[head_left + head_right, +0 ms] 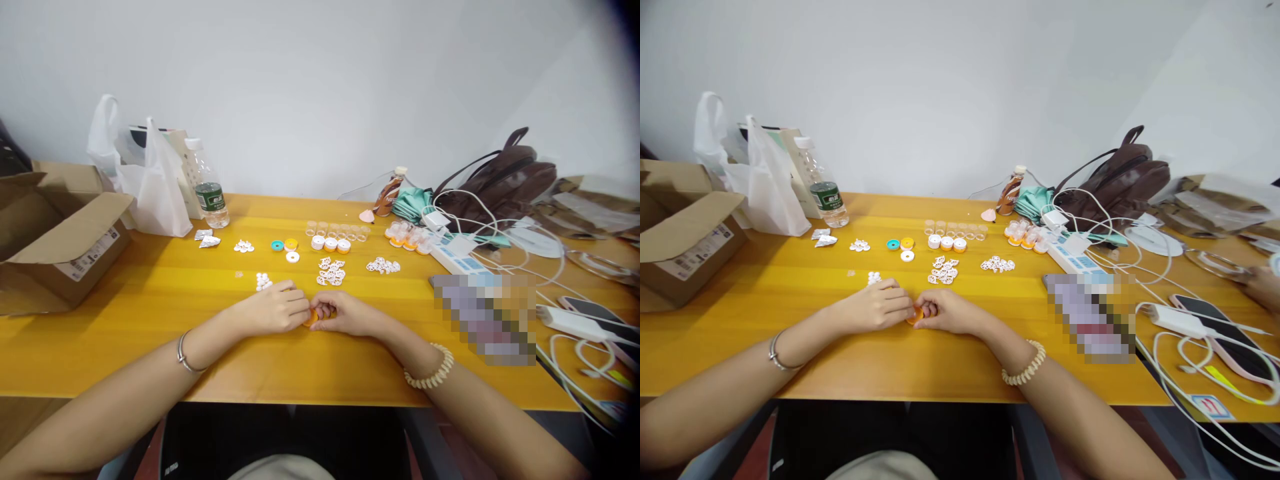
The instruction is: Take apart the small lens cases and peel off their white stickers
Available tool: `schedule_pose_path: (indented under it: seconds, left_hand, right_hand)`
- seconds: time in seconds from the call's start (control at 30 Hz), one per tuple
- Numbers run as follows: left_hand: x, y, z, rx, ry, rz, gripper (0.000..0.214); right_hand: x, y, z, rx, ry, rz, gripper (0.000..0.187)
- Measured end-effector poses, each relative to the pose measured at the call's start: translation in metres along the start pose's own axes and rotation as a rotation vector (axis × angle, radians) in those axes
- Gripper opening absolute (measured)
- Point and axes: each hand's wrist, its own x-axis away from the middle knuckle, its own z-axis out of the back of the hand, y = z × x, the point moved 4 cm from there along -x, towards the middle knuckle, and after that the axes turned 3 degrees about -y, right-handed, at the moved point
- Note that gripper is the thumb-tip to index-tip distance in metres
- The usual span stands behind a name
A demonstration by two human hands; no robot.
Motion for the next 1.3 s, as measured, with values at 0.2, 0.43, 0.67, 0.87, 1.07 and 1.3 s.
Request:
schedule_pose_path:
  seconds: [0.2, 0.43, 0.67, 0.87, 1.07, 1.3]
  left_hand:
    - [0.002, 0.000, -0.005, -0.047, -0.018, -0.023, 0.021]
    - [0.000, -0.002, -0.006, 0.008, -0.005, 0.014, 0.022]
    - [-0.002, -0.006, -0.006, 0.150, 0.012, 0.132, 0.021]
    - [0.000, -0.009, -0.010, 0.238, -0.007, 0.206, 0.021]
    - [0.000, -0.009, -0.010, 0.249, -0.019, 0.218, 0.020]
    - [0.001, -0.013, -0.012, 0.481, -0.001, 0.330, 0.014]
  right_hand:
    - [0.000, 0.002, 0.000, -0.019, 0.005, -0.005, 0.030]
    - [0.000, 0.001, 0.001, -0.013, 0.008, -0.017, 0.033]
    - [0.001, 0.001, 0.001, 0.007, -0.002, -0.008, 0.032]
    - [0.000, 0.001, 0.001, 0.012, -0.003, -0.004, 0.029]
    - [0.000, 0.002, 0.001, 0.011, -0.002, 0.006, 0.026]
    - [0.001, 0.002, 0.001, 0.026, -0.005, 0.004, 0.026]
